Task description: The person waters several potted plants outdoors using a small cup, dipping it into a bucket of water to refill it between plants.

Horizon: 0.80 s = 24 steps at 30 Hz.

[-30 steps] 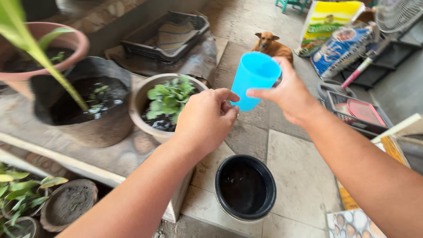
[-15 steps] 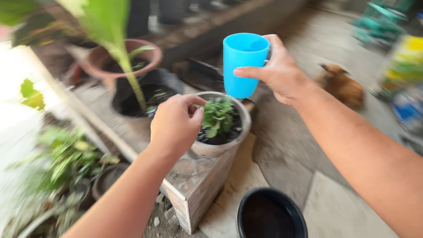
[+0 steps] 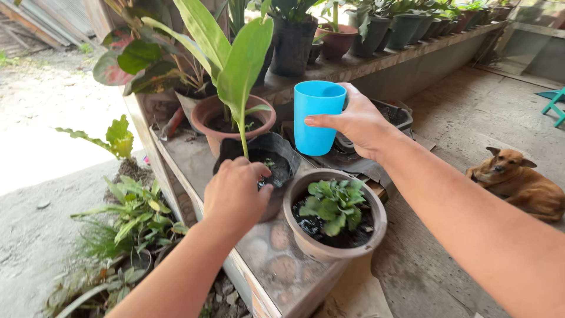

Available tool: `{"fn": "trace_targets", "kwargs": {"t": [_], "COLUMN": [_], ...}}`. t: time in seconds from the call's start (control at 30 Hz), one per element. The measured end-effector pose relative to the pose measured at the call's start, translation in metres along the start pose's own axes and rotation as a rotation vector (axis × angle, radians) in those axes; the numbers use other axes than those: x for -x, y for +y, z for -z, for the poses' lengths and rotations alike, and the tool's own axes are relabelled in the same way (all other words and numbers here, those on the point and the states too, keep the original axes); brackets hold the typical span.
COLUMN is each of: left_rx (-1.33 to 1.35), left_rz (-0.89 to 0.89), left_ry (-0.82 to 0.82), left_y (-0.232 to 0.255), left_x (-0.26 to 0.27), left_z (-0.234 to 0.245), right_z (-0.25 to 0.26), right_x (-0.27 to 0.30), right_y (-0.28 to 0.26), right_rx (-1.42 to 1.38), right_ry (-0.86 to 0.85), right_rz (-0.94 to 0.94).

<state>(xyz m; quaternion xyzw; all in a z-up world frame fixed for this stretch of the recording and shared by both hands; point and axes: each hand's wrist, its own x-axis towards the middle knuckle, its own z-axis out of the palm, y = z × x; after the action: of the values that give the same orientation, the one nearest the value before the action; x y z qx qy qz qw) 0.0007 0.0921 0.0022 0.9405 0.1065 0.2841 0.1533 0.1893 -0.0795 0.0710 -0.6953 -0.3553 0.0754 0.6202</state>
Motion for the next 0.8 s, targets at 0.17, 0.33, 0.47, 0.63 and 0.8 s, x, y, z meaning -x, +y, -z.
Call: {"fn": "trace_targets", "kwargs": {"t": [0.17, 0.33, 0.47, 0.63, 0.8], "left_rx": [0.030, 0.079, 0.100, 0.127, 0.151], "left_rz": [-0.015, -0.001, -0.001, -0.012, -0.010], "left_ry": [-0.090, -0.112, -0.093, -0.061, -0.110], "left_y": [-0.009, -0.020, -0.028, -0.035, -0.037], "left_x": [-0.003, 0.001, 0.000, -0.003, -0.010], "left_z": [-0.004, -0.008, -0.011, -0.012, -0.012], "right_z": [-0.013, -0.026, -0.042, -0.056, -0.058], "right_x": [-0.035, -0.074, -0.105, -0.127, -0.146], "right_y": [0.008, 0.017, 0.018, 0.015, 0.021], "right_rx": [0.045, 0.171, 0.298, 0.605, 0.820], "right_ry": [0.025, 0.024, 0.004, -0.017, -0.038], "right_rz": [-0.009, -0.020, -0.034, -0.018, 0.062]}}
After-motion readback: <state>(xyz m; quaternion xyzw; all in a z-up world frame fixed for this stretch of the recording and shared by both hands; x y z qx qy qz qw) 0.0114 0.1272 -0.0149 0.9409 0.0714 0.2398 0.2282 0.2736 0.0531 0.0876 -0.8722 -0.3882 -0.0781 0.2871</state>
